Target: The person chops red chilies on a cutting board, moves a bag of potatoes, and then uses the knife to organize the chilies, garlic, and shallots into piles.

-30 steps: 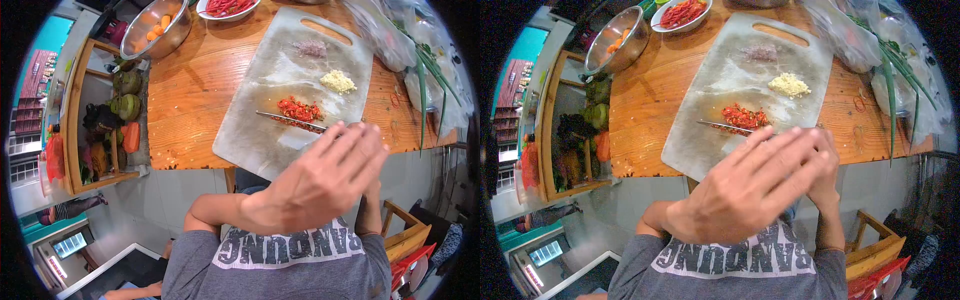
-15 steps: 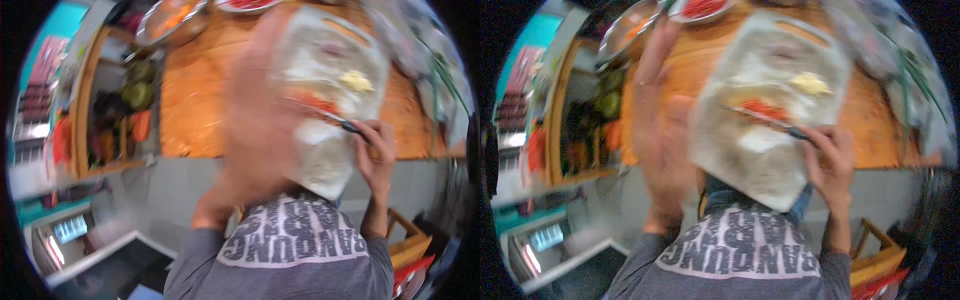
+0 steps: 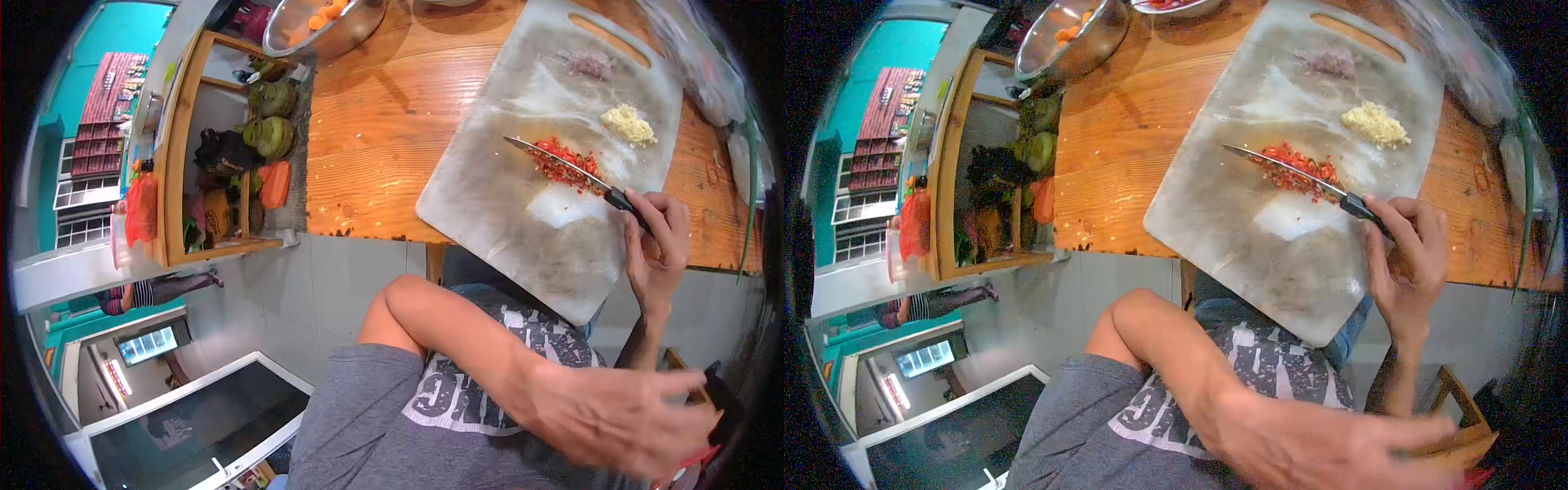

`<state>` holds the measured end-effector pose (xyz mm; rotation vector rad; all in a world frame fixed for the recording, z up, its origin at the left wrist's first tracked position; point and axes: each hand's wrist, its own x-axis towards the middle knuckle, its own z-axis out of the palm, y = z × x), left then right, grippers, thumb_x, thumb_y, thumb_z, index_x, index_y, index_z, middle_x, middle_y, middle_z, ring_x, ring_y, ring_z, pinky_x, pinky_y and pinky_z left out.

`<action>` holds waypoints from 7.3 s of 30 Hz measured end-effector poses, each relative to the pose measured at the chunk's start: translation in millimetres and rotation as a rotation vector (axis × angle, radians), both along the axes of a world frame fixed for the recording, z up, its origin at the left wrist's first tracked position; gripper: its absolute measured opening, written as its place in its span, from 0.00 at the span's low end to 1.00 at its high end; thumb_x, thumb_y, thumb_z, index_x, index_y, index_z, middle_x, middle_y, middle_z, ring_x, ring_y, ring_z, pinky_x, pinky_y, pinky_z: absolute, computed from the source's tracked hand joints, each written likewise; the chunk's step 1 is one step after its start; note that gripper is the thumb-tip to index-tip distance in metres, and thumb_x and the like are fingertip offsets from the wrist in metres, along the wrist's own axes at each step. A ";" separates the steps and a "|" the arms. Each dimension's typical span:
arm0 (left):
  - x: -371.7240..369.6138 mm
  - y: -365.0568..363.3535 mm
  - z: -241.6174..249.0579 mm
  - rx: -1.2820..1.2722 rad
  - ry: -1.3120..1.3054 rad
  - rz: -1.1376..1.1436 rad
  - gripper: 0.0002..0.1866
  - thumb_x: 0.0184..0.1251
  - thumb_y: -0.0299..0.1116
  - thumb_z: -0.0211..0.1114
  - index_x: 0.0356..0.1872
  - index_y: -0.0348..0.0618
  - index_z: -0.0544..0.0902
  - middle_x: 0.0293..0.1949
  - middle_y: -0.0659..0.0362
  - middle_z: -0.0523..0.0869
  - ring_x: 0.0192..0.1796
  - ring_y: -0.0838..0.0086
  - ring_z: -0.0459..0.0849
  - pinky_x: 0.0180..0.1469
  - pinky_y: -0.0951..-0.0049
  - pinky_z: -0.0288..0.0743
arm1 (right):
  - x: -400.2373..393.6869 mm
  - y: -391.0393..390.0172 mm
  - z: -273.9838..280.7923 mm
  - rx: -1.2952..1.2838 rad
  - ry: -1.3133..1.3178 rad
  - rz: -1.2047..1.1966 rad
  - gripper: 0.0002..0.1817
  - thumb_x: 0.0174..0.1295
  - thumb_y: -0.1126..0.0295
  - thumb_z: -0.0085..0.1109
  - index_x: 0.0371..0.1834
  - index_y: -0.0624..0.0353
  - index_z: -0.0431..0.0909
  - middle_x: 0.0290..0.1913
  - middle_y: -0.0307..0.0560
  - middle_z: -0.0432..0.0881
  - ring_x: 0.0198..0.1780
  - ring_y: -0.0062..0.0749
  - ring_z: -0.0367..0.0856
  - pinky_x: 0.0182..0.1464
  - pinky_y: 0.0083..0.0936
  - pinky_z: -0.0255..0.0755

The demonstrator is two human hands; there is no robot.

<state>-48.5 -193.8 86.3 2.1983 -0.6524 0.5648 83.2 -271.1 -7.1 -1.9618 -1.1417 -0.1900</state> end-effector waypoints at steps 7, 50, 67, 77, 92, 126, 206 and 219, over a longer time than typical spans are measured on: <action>5.3 28.0 -7.4 0.142 0.075 0.010 0.17 0.59 0.33 0.62 0.47 0.36 0.87 0.51 0.49 0.87 0.55 0.61 0.86 0.61 0.58 0.79 | 6.8 -7.9 -9.7 0.092 -0.006 -0.043 0.18 0.48 0.80 0.73 0.46 0.57 0.89 0.36 0.46 0.82 0.38 0.39 0.78 0.39 0.31 0.71; -30.3 173.3 -81.4 0.192 0.281 0.823 0.18 0.68 0.22 0.63 0.58 0.40 0.84 0.53 0.47 0.84 0.55 0.54 0.84 0.58 0.61 0.77 | 33.5 4.9 -9.0 -0.018 -0.151 -0.118 0.18 0.49 0.79 0.73 0.45 0.54 0.89 0.37 0.43 0.83 0.40 0.38 0.77 0.40 0.31 0.73; -28.9 186.6 -106.9 -0.111 0.064 1.015 0.20 0.76 0.30 0.57 0.66 0.35 0.77 0.65 0.48 0.77 0.62 0.61 0.80 0.65 0.62 0.73 | 16.7 15.5 -16.0 0.176 0.193 -0.135 0.17 0.51 0.81 0.70 0.46 0.58 0.89 0.39 0.45 0.82 0.43 0.36 0.76 0.48 0.30 0.69; -27.9 184.0 -102.1 -0.084 0.111 0.943 0.21 0.76 0.30 0.56 0.66 0.33 0.76 0.63 0.46 0.76 0.59 0.60 0.81 0.62 0.62 0.76 | 21.0 17.5 -15.4 0.180 0.337 -0.159 0.16 0.53 0.81 0.71 0.47 0.62 0.88 0.39 0.46 0.82 0.44 0.34 0.75 0.47 0.26 0.69; -24.6 176.9 -96.1 -0.168 0.270 0.991 0.21 0.72 0.25 0.59 0.66 0.36 0.77 0.63 0.48 0.77 0.67 0.59 0.76 0.71 0.61 0.66 | 12.7 10.3 -9.9 0.096 0.125 -0.258 0.17 0.51 0.81 0.72 0.46 0.60 0.89 0.38 0.45 0.82 0.40 0.35 0.74 0.44 0.29 0.68; -31.7 173.0 -103.0 -0.115 0.030 1.116 0.26 0.70 0.20 0.59 0.69 0.37 0.74 0.66 0.49 0.75 0.66 0.62 0.75 0.66 0.61 0.73 | -13.1 7.6 -14.2 0.147 0.150 -0.226 0.20 0.46 0.80 0.73 0.46 0.58 0.90 0.37 0.44 0.82 0.38 0.34 0.76 0.41 0.28 0.70; 18.7 159.1 38.3 0.437 0.168 0.666 0.21 0.60 0.20 0.69 0.56 0.38 0.87 0.53 0.46 0.85 0.59 0.54 0.84 0.63 0.60 0.75 | 38.2 -7.4 -7.6 0.158 0.036 0.044 0.14 0.51 0.71 0.74 0.43 0.49 0.91 0.40 0.36 0.86 0.44 0.33 0.79 0.56 0.38 0.61; -38.0 174.2 -63.5 0.247 0.235 0.805 0.18 0.56 0.24 0.74 0.50 0.43 0.89 0.44 0.53 0.87 0.55 0.57 0.83 0.62 0.57 0.73 | 60.0 0.9 -6.4 -0.074 0.024 0.223 0.13 0.53 0.75 0.72 0.43 0.53 0.90 0.40 0.40 0.85 0.44 0.38 0.78 0.50 0.33 0.70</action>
